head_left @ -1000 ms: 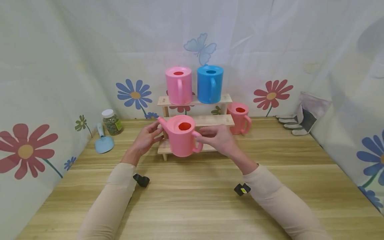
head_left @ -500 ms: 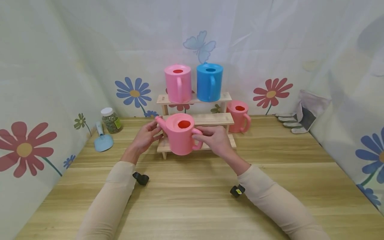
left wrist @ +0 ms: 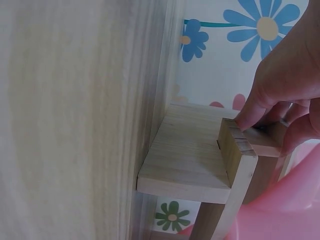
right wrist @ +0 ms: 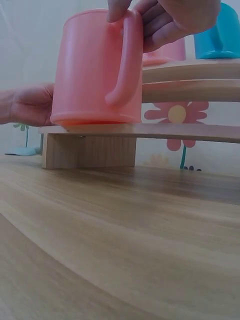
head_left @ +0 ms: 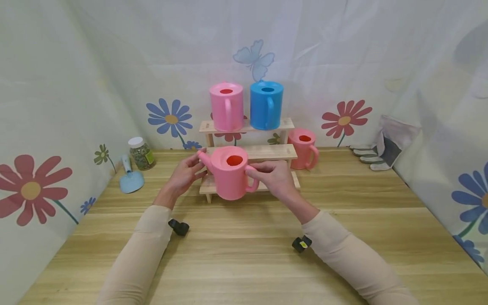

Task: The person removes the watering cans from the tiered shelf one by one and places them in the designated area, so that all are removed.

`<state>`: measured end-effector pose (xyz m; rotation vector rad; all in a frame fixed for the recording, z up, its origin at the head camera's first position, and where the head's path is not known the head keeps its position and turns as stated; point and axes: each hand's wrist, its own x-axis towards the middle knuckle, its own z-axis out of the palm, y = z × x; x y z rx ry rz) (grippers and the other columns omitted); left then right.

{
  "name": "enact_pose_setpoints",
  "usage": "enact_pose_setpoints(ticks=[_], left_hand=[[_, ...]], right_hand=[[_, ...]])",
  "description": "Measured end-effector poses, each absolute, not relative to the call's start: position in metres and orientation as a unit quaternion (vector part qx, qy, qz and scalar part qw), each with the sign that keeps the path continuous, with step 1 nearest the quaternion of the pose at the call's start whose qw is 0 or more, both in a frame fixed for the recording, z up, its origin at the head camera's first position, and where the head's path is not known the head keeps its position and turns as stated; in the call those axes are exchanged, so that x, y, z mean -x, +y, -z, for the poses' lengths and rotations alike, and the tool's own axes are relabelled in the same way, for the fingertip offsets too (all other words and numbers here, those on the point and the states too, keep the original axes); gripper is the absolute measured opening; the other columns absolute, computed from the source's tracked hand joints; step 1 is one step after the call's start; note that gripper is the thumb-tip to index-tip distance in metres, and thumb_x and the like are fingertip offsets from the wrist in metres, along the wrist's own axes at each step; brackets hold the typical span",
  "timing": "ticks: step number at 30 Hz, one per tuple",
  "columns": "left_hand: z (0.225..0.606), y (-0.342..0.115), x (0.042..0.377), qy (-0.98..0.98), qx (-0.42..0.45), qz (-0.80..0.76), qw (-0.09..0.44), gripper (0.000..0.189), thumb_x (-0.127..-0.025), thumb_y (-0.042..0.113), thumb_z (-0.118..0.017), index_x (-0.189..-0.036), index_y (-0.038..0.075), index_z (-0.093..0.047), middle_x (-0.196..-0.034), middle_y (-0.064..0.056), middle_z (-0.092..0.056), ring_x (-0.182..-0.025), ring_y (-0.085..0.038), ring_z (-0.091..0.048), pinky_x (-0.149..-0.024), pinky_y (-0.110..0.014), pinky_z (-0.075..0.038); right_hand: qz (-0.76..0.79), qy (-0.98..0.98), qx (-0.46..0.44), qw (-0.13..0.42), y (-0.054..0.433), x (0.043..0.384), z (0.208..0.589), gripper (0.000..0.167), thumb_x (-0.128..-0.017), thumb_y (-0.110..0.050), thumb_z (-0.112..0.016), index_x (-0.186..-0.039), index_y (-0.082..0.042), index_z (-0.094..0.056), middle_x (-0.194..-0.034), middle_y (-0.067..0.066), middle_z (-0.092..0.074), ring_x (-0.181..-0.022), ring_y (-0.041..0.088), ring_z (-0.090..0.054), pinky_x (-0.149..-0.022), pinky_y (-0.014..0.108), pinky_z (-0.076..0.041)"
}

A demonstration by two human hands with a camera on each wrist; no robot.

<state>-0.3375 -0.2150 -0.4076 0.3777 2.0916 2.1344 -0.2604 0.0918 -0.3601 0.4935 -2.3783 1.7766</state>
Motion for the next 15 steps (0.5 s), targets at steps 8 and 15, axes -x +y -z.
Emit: enact_pose_setpoints(ticks=[8,15], left_hand=[[0.407,-0.214,0.336,0.689,-0.122,-0.712,0.065,0.053,-0.106,0.009,-0.047,-0.157,0.006,-0.032,-0.165,-0.004,-0.021,-0.146,-0.028,-0.029,-0.111,-0.051,-0.035],[0.407,-0.215,0.338,0.690,-0.129,-0.709,0.065,0.056,-0.106,0.011,-0.049,-0.159,0.014,-0.029,-0.165,-0.007,-0.019,-0.147,-0.028,-0.027,-0.112,-0.052,-0.032]], right_hand=[[-0.592,-0.789,-0.151,0.066,0.102,0.249,0.338,0.036,-0.083,-0.044,-0.082,-0.109,-0.018,-0.080,-0.093,-0.005,-0.076,-0.093,0.020,-0.064,-0.070,0.036,-0.050],[-0.592,-0.780,-0.165,0.115,0.132,0.234,0.300,0.038,-0.085,-0.036,-0.081,-0.113,-0.011,-0.078,-0.092,0.004,-0.074,-0.092,0.023,-0.068,-0.079,0.036,-0.058]])
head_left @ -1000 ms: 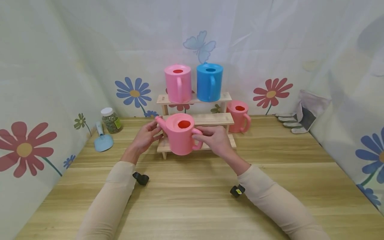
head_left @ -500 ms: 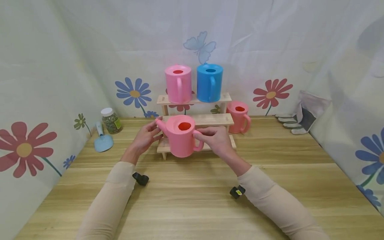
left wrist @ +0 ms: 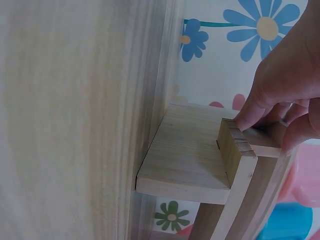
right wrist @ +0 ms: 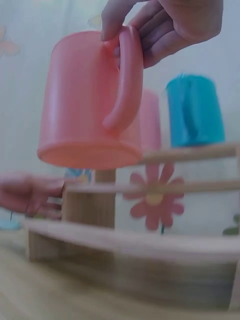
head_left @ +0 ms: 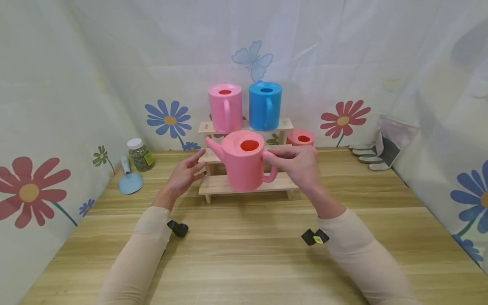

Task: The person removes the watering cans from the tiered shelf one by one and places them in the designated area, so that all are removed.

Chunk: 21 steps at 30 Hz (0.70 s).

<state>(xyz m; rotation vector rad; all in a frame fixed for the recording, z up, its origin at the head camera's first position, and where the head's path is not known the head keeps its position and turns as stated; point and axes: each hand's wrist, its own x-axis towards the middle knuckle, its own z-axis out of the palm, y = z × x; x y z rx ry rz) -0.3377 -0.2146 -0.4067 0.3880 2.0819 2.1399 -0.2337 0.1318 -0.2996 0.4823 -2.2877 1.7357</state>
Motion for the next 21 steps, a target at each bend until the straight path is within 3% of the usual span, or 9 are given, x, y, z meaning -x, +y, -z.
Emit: enact_pose_setpoints(ticks=[5,9,12,21], left_hand=[[0.407,-0.213,0.338,0.691,-0.135,-0.707,0.060,0.056,-0.107,0.009,-0.047,-0.159,0.010,-0.027,-0.165,-0.009,-0.017,-0.147,-0.028,-0.025,-0.114,-0.047,-0.031],[0.407,-0.212,0.338,0.688,-0.131,-0.712,0.054,0.055,-0.106,0.007,-0.047,-0.158,0.009,-0.028,-0.165,-0.010,-0.019,-0.147,-0.027,-0.026,-0.114,-0.042,-0.032],[0.407,-0.212,0.338,0.687,-0.134,-0.713,0.050,0.055,-0.106,0.007,-0.047,-0.158,0.007,-0.028,-0.164,-0.012,-0.020,-0.147,-0.027,-0.027,-0.114,-0.038,-0.032],[0.408,-0.212,0.339,0.666,-0.125,-0.733,0.053,0.055,-0.105,0.003,-0.047,-0.157,0.006,-0.028,-0.165,-0.011,-0.017,-0.147,-0.026,-0.026,-0.113,-0.033,-0.032]], right_hand=[[-0.596,-0.782,-0.117,0.137,0.164,0.224,0.273,0.041,-0.084,-0.036,-0.083,-0.113,-0.008,-0.078,-0.094,0.005,-0.072,-0.089,0.028,-0.062,-0.065,0.031,-0.058],[-0.634,-0.746,-0.109,0.173,0.189,0.221,0.257,0.033,-0.082,-0.024,-0.086,-0.106,-0.004,-0.079,-0.085,0.004,-0.075,-0.077,0.023,-0.070,-0.067,0.027,-0.058],[-0.681,-0.699,-0.101,0.193,0.206,0.218,0.248,0.029,-0.079,-0.016,-0.088,-0.100,0.001,-0.079,-0.084,0.004,-0.076,-0.079,0.017,-0.073,-0.075,0.025,-0.058],[-0.767,-0.594,-0.102,0.220,0.252,0.221,0.240,0.031,-0.075,-0.001,-0.087,-0.100,0.011,-0.075,-0.080,0.016,-0.074,-0.073,0.025,-0.074,-0.071,0.032,-0.058]])
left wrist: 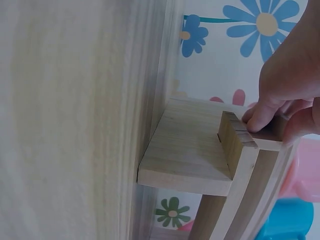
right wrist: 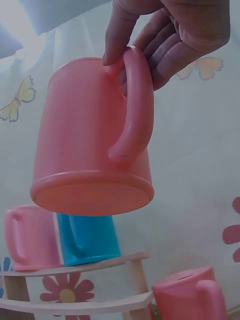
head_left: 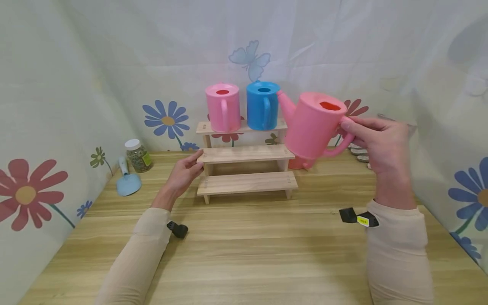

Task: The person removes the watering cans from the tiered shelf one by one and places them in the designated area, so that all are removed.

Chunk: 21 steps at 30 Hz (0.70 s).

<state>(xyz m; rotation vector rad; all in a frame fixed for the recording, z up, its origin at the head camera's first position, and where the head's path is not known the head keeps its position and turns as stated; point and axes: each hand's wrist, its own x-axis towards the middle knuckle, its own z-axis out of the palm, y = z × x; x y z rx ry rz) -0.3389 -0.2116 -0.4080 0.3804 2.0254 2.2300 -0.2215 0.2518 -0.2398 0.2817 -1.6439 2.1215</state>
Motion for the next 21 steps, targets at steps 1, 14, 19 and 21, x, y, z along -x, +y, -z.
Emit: enact_pose_setpoints(ticks=[1,14,19,21], left_hand=[[0.408,-0.212,0.339,0.665,-0.123,-0.735,0.053,0.055,-0.105,0.003,-0.047,-0.157,0.006,-0.029,-0.165,-0.011,-0.017,-0.147,-0.026,-0.026,-0.112,-0.033,-0.033],[0.403,-0.212,0.339,0.670,-0.128,-0.729,0.050,0.054,-0.106,0.002,-0.047,-0.157,0.005,-0.028,-0.165,-0.009,-0.017,-0.148,-0.025,-0.024,-0.112,-0.032,-0.033],[0.406,-0.212,0.339,0.674,-0.126,-0.726,0.048,0.054,-0.105,0.002,-0.047,-0.156,0.005,-0.029,-0.165,-0.007,-0.017,-0.148,-0.024,-0.023,-0.113,-0.032,-0.032],[0.408,-0.213,0.338,0.677,-0.126,-0.724,0.046,0.054,-0.105,0.003,-0.047,-0.156,0.005,-0.029,-0.165,-0.007,-0.017,-0.148,-0.024,-0.022,-0.112,-0.032,-0.033]], right_hand=[[-0.771,-0.589,-0.095,0.222,0.258,0.223,0.240,0.031,-0.075,-0.001,-0.087,-0.101,0.011,-0.075,-0.080,0.016,-0.074,-0.073,0.025,-0.074,-0.071,0.032,-0.058],[-0.723,-0.620,0.113,0.282,0.314,0.250,0.255,0.039,-0.065,-0.016,-0.096,-0.098,-0.002,-0.081,-0.070,-0.001,-0.073,-0.066,0.011,-0.072,-0.062,0.019,-0.056],[-0.657,-0.691,0.173,0.247,0.321,0.272,0.276,0.046,-0.072,-0.031,-0.091,-0.111,-0.009,-0.079,-0.077,-0.009,-0.070,-0.081,0.010,-0.064,-0.066,0.014,-0.053],[-0.632,-0.715,0.192,0.231,0.322,0.281,0.285,0.052,-0.075,-0.037,-0.088,-0.118,-0.010,-0.076,-0.083,-0.010,-0.069,-0.087,0.013,-0.060,-0.069,0.014,-0.052]])
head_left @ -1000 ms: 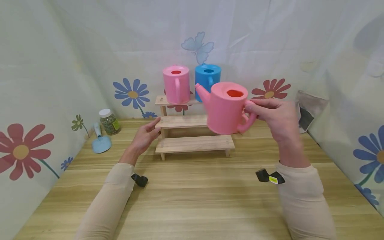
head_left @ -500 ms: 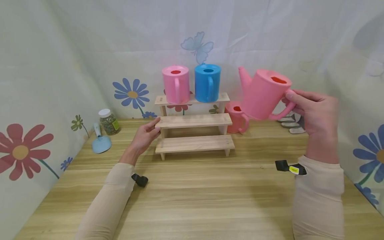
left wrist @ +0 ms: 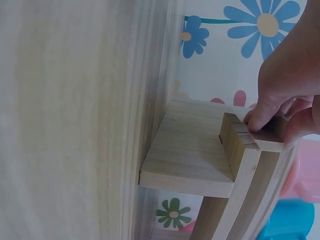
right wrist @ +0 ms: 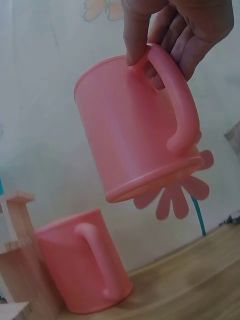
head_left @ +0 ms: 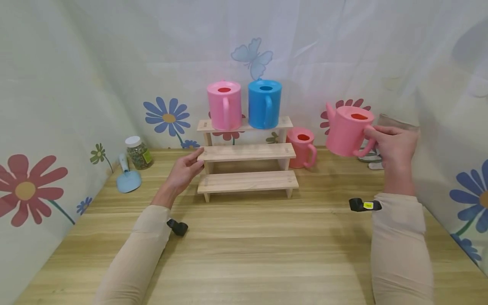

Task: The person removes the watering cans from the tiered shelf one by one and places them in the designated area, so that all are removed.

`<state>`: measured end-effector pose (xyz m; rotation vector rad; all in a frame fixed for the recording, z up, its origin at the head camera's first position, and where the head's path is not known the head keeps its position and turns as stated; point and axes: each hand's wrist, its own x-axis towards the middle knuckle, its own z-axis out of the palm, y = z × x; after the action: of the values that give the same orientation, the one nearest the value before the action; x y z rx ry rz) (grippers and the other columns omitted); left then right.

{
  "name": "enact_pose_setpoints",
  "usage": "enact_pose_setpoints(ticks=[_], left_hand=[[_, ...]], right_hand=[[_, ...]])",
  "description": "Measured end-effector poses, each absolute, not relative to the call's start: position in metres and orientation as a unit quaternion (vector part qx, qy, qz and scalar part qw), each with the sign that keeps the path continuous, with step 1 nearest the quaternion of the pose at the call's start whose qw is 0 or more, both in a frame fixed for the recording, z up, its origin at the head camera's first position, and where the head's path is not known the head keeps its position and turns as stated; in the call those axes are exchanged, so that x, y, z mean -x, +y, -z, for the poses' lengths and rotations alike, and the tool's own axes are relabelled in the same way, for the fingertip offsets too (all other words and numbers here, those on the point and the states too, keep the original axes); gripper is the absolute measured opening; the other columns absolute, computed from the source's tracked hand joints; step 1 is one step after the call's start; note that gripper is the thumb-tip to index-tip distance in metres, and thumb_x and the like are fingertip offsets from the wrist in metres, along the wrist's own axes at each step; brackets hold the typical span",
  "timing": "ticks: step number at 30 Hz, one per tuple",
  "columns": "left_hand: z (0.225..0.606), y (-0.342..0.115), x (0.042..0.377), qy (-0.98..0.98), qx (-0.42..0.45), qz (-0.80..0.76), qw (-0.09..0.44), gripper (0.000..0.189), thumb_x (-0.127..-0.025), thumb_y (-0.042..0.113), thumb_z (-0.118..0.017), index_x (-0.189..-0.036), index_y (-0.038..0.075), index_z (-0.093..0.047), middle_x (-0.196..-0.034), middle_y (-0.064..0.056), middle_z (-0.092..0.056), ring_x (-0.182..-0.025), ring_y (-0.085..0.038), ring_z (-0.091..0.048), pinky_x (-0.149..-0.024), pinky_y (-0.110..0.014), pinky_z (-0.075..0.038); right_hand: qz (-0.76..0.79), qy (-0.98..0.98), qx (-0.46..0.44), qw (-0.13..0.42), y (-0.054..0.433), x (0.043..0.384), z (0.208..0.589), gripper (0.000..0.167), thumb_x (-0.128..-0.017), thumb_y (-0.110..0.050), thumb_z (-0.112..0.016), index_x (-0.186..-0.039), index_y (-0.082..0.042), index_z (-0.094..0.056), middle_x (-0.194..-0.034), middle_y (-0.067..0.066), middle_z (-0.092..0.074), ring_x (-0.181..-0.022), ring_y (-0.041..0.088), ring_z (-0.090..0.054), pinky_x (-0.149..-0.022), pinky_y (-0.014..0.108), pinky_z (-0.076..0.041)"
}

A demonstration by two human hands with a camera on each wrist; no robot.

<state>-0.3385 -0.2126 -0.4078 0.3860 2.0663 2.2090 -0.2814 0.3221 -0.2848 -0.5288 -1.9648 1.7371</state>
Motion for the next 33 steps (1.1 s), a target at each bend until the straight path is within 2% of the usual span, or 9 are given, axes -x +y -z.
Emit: enact_pose_setpoints(ticks=[4,9,13,18,21,26,33], left_hand=[[0.410,-0.214,0.338,0.682,-0.131,-0.718,0.043,0.054,-0.105,0.003,-0.047,-0.156,0.004,-0.028,-0.165,-0.007,-0.017,-0.149,-0.024,-0.021,-0.112,-0.032,-0.033],[0.412,-0.214,0.336,0.686,-0.137,-0.714,0.047,0.054,-0.106,0.004,-0.047,-0.157,0.005,-0.028,-0.165,-0.006,-0.017,-0.149,-0.024,-0.020,-0.112,-0.031,-0.033],[0.413,-0.214,0.336,0.689,-0.142,-0.709,0.046,0.054,-0.106,0.004,-0.046,-0.157,0.004,-0.027,-0.165,-0.008,-0.017,-0.149,-0.025,-0.020,-0.112,-0.032,-0.033],[0.414,-0.213,0.337,0.694,-0.147,-0.704,0.041,0.055,-0.106,0.006,-0.048,-0.157,0.004,-0.027,-0.165,-0.009,-0.017,-0.149,-0.026,-0.021,-0.112,-0.032,-0.033],[0.415,-0.213,0.338,0.690,-0.144,-0.708,0.042,0.054,-0.106,0.005,-0.048,-0.157,0.005,-0.029,-0.165,-0.008,-0.018,-0.149,-0.025,-0.021,-0.112,-0.032,-0.033],[0.413,-0.214,0.338,0.689,-0.142,-0.710,0.045,0.054,-0.106,0.004,-0.047,-0.157,0.005,-0.028,-0.165,-0.008,-0.017,-0.149,-0.023,-0.021,-0.112,-0.032,-0.033],[0.409,-0.213,0.338,0.691,-0.138,-0.708,0.041,0.055,-0.106,0.005,-0.048,-0.157,0.005,-0.028,-0.165,-0.007,-0.018,-0.148,-0.024,-0.023,-0.112,-0.031,-0.033]], right_hand=[[-0.585,-0.751,0.219,0.215,0.321,0.298,0.303,0.059,-0.080,-0.042,-0.083,-0.126,-0.008,-0.071,-0.088,-0.010,-0.064,-0.092,0.012,-0.055,-0.072,0.019,-0.050],[-0.556,-0.774,0.231,0.198,0.317,0.313,0.327,0.058,-0.084,-0.040,-0.080,-0.128,-0.005,-0.069,-0.094,-0.004,-0.064,-0.090,0.012,-0.055,-0.073,0.020,-0.053],[-0.539,-0.788,0.237,0.182,0.313,0.324,0.345,0.058,-0.086,-0.044,-0.077,-0.129,-0.007,-0.068,-0.111,0.005,-0.065,-0.092,0.014,-0.058,-0.075,0.020,-0.053],[-0.542,-0.786,0.244,0.168,0.309,0.333,0.363,0.058,-0.087,-0.046,-0.076,-0.130,-0.008,-0.068,-0.130,0.013,-0.059,-0.102,0.019,-0.056,-0.089,0.027,-0.051],[-0.536,-0.792,0.235,0.173,0.307,0.337,0.371,0.057,-0.088,-0.046,-0.075,-0.129,-0.007,-0.069,-0.130,0.014,-0.061,-0.107,0.022,-0.054,-0.090,0.030,-0.050],[-0.506,-0.809,0.234,0.189,0.302,0.342,0.380,0.055,-0.087,-0.049,-0.075,-0.124,-0.008,-0.072,-0.122,0.012,-0.067,-0.106,0.021,-0.057,-0.082,0.028,-0.050],[-0.511,-0.802,0.225,0.211,0.295,0.347,0.386,0.049,-0.090,-0.043,-0.073,-0.124,-0.007,-0.072,-0.120,0.014,-0.069,-0.101,0.022,-0.060,-0.090,0.033,-0.054]])
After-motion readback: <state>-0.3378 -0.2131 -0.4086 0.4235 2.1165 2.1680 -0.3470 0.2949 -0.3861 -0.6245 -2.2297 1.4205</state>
